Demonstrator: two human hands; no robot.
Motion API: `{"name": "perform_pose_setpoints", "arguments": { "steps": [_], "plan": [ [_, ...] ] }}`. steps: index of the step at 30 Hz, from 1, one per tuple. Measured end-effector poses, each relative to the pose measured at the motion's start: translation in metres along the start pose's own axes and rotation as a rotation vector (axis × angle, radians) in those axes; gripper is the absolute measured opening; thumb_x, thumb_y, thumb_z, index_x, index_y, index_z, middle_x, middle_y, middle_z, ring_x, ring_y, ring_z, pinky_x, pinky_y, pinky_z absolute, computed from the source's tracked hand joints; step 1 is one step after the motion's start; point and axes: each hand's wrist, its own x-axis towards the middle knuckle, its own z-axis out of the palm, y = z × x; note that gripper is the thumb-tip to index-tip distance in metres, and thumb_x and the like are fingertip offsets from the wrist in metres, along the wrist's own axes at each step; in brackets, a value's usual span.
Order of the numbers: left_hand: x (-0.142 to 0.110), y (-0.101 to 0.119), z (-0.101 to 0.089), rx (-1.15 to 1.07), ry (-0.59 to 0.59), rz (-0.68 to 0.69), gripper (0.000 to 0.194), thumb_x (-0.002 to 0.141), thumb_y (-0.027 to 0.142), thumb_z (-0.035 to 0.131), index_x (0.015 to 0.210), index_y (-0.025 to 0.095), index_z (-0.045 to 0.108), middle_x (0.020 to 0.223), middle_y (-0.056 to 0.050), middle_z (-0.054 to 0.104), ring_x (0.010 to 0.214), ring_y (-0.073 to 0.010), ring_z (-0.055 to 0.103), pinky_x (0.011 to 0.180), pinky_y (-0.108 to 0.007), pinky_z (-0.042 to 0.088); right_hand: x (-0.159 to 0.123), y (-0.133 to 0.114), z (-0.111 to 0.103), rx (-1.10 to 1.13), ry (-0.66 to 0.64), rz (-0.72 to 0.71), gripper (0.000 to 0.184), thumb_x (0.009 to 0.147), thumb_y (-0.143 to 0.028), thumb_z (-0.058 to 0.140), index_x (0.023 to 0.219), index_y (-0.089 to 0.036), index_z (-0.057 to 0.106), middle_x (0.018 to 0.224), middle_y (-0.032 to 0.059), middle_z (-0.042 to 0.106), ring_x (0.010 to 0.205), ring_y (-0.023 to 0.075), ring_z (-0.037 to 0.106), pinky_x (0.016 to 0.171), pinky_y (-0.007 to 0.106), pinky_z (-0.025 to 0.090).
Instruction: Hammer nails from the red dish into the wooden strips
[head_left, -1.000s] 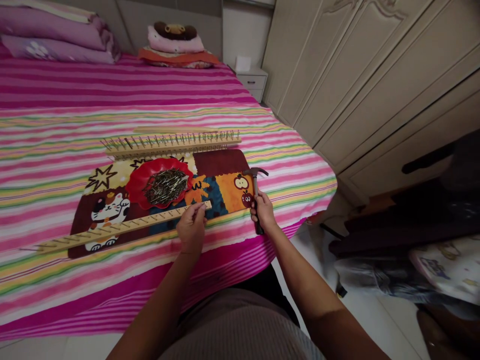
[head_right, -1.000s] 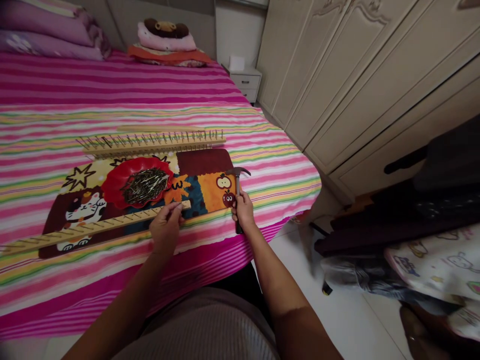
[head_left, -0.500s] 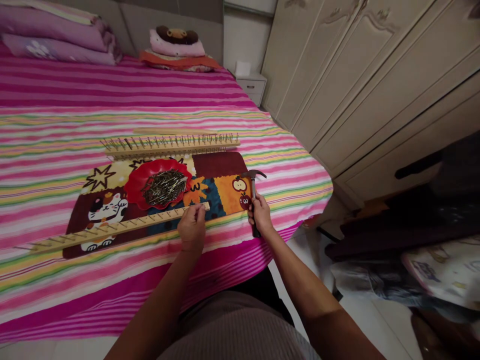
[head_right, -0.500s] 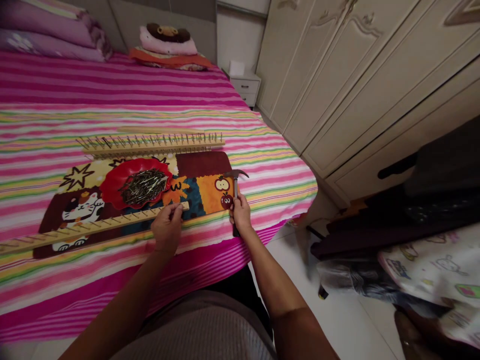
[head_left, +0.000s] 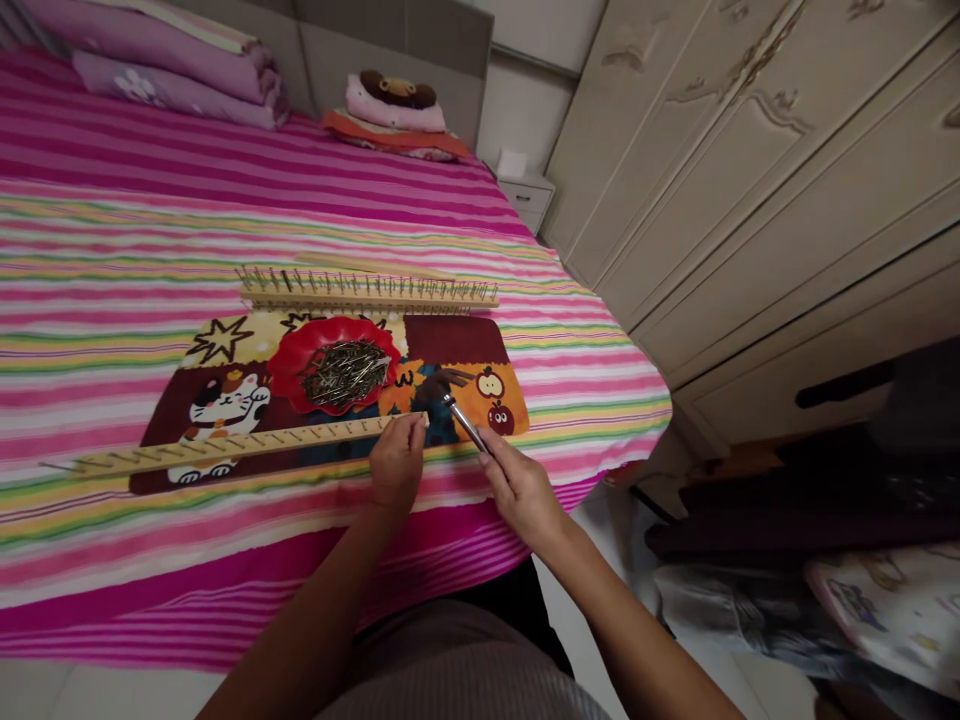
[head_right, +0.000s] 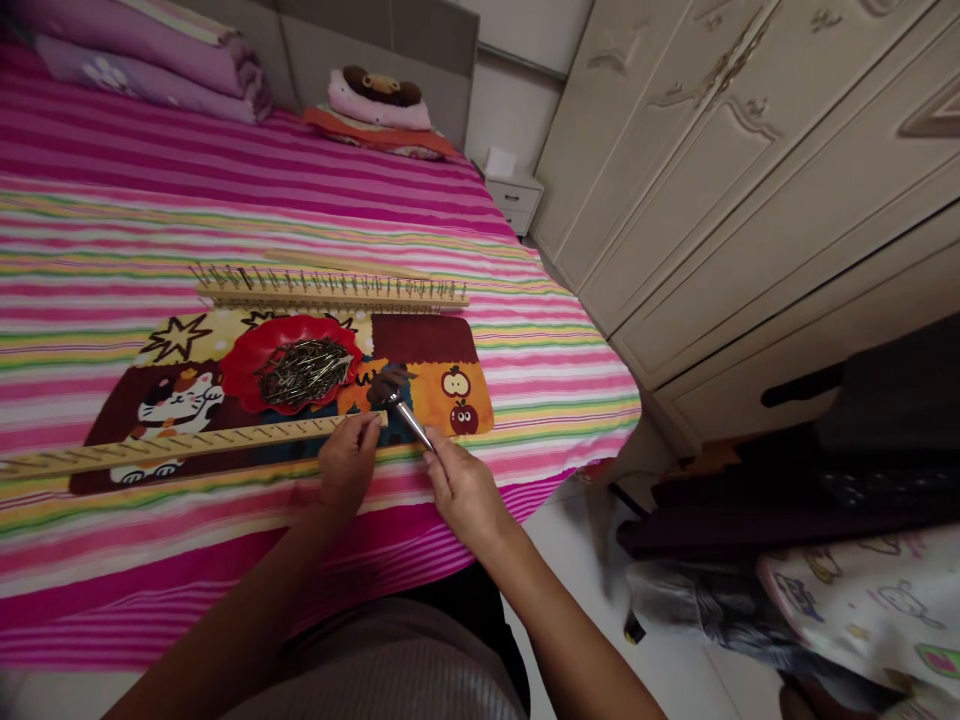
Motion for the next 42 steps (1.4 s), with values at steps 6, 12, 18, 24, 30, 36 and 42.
{"name": "perform_pose_setpoints", "arguments": {
  "steps": [6, 12, 18, 24, 30, 36, 42],
  "plan": [
    [-0.001, -0.004, 0.002, -0.004, 0.003, 0.005, 0.019, 0.086, 0.031, 0.047, 0.087, 0.021, 0.064, 0.086, -0.005, 0.069, 0.083, -0.0168, 0.063, 0.078, -0.028, 0.046, 0.002, -0.016, -0.010, -0.171, -0.051, -0.091, 0.043, 0.094, -0.025, 0.044, 0.135, -0.026, 0.053, 0.114, 0.0078, 0.069, 0.102, 0.0227, 0.066, 0.090, 0.037, 0.053],
    [-0.002, -0.006, 0.004, 0.010, -0.001, 0.003, 0.019, 0.086, 0.030, 0.047, 0.083, 0.021, 0.064, 0.081, -0.005, 0.068, 0.080, -0.0166, 0.062, 0.076, -0.027, 0.046, -0.002, -0.011, -0.006, -0.229, -0.023, -0.111, 0.045, 0.093, -0.025, 0.043, 0.137, -0.026, 0.050, 0.116, 0.0087, 0.067, 0.104, 0.0241, 0.065, 0.091, 0.038, 0.053],
    [-0.001, -0.008, 0.005, 0.012, 0.002, 0.004, 0.019, 0.086, 0.031, 0.047, 0.082, 0.021, 0.063, 0.082, -0.005, 0.067, 0.080, -0.0163, 0.062, 0.076, -0.027, 0.046, -0.001, 0.002, -0.001, -0.071, 0.022, -0.037, 0.039, 0.091, -0.028, 0.047, 0.128, -0.025, 0.058, 0.110, 0.0074, 0.070, 0.099, 0.0220, 0.066, 0.088, 0.036, 0.053],
    [-0.002, -0.011, 0.007, -0.021, 0.011, 0.023, 0.020, 0.087, 0.032, 0.046, 0.086, 0.022, 0.064, 0.085, -0.005, 0.067, 0.085, -0.0173, 0.062, 0.082, -0.029, 0.047, 0.020, 0.043, -0.008, -0.012, 0.284, 0.176, 0.035, 0.086, -0.032, 0.050, 0.119, -0.026, 0.062, 0.093, 0.0035, 0.071, 0.086, 0.0220, 0.066, 0.078, 0.033, 0.052],
    [-0.009, -0.009, -0.005, -0.038, -0.027, 0.118, 0.025, 0.089, 0.031, 0.043, 0.097, 0.020, 0.064, 0.091, -0.008, 0.068, 0.091, -0.0185, 0.063, 0.086, -0.032, 0.049, 0.055, 0.084, -0.022, -0.590, 0.229, 0.283, 0.045, 0.085, -0.019, 0.046, 0.129, -0.017, 0.056, 0.096, 0.0125, 0.064, 0.083, 0.0249, 0.061, 0.072, 0.036, 0.048],
    [-0.040, -0.016, -0.050, -0.071, -0.080, 0.035, 0.023, 0.087, 0.031, 0.047, 0.097, 0.022, 0.065, 0.089, -0.006, 0.068, 0.087, -0.0179, 0.064, 0.082, -0.032, 0.051, 0.062, 0.062, -0.005, -0.732, 0.131, 0.110, 0.040, 0.083, -0.017, 0.050, 0.121, -0.014, 0.063, 0.113, 0.0190, 0.060, 0.103, 0.0327, 0.053, 0.087, 0.045, 0.040],
    [-0.068, -0.035, -0.081, -0.242, -0.100, -0.337, 0.022, 0.075, 0.037, 0.058, 0.088, 0.022, 0.068, 0.080, -0.003, 0.070, 0.072, -0.0194, 0.064, 0.069, -0.035, 0.052, 0.074, 0.029, 0.065, -0.405, -0.128, -0.197, 0.060, 0.075, -0.022, 0.060, 0.134, -0.022, 0.052, 0.124, 0.0105, 0.060, 0.111, 0.0275, 0.052, 0.096, 0.043, 0.039]
  ]
}}
